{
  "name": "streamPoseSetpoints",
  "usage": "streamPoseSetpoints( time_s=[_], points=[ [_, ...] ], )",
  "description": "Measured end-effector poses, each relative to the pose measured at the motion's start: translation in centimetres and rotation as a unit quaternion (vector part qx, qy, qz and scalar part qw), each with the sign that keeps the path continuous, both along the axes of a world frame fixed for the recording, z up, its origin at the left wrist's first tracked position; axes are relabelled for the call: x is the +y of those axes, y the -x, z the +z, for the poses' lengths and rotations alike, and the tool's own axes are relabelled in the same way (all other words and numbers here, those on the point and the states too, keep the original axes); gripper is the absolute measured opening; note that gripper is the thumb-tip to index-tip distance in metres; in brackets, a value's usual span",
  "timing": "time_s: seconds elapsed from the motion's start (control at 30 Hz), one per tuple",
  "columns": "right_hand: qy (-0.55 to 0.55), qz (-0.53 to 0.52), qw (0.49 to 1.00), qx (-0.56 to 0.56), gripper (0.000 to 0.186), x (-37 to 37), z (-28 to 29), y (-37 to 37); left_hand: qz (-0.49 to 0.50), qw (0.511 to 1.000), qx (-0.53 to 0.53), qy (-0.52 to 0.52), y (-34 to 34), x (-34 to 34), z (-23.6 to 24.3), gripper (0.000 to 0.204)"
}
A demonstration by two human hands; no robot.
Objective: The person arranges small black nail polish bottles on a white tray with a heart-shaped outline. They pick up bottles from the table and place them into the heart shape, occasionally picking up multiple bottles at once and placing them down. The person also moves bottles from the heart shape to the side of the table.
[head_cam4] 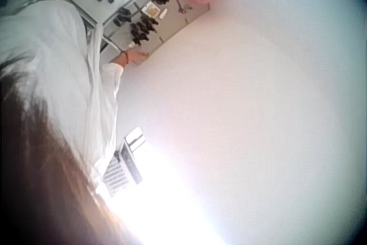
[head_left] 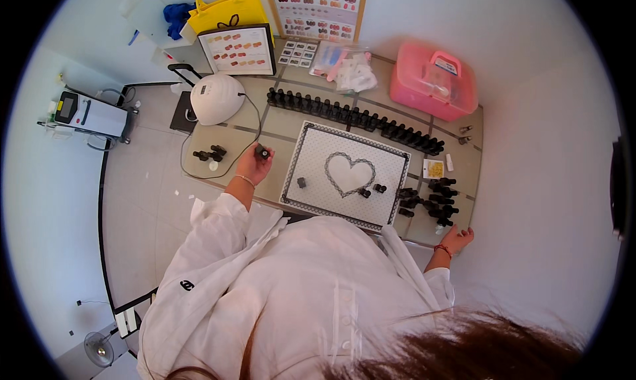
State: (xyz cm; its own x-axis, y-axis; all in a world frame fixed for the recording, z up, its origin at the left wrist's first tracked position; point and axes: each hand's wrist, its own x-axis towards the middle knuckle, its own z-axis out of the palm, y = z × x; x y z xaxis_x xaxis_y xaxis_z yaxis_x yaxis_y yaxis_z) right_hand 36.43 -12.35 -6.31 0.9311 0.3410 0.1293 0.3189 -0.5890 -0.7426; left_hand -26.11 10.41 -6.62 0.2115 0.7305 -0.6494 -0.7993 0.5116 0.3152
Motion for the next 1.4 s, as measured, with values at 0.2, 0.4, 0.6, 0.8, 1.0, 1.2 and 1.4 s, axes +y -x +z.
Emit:
streamPoseSetpoints(
  time_s=[0.2,0.4,0.6,0.8,1.0,1.2,1.4],
  points=[
    [-0.065,0.133,0.987,-0.060,0.046,5.4,7.5,6.4,-0.076,0.992,-0.101,0.026,-4.6,-0.9,5.8,0.030],
    [-0.171,0.413,0.893,0.060,0.025,11.4,8.9,15.2,-0.204,0.975,0.074,0.040,-9.6,-2.0,10.7,0.031],
    [-0.070,0.633,0.732,0.241,0.019,13.1,12.8,23.7,-0.332,0.908,0.255,-0.034,-13.6,-3.6,13.4,0.037],
    [0.030,0.632,0.649,0.422,0.027,14.1,13.7,27.5,-0.413,0.764,0.373,-0.328,-15.7,-6.1,13.6,0.058],
    [0.050,0.623,0.653,0.428,0.017,14.5,13.5,27.5,-0.443,0.654,0.425,-0.442,-16.2,-6.4,13.7,0.063],
    [-0.013,0.562,0.681,0.469,0.019,14.3,11.6,26.7,-0.485,0.735,0.347,-0.321,-15.4,-6.2,13.9,0.070],
    [-0.004,0.492,0.700,0.517,0.027,14.4,11.6,26.4,-0.495,0.811,0.196,-0.242,-14.6,-5.8,13.5,0.072]
  ],
)
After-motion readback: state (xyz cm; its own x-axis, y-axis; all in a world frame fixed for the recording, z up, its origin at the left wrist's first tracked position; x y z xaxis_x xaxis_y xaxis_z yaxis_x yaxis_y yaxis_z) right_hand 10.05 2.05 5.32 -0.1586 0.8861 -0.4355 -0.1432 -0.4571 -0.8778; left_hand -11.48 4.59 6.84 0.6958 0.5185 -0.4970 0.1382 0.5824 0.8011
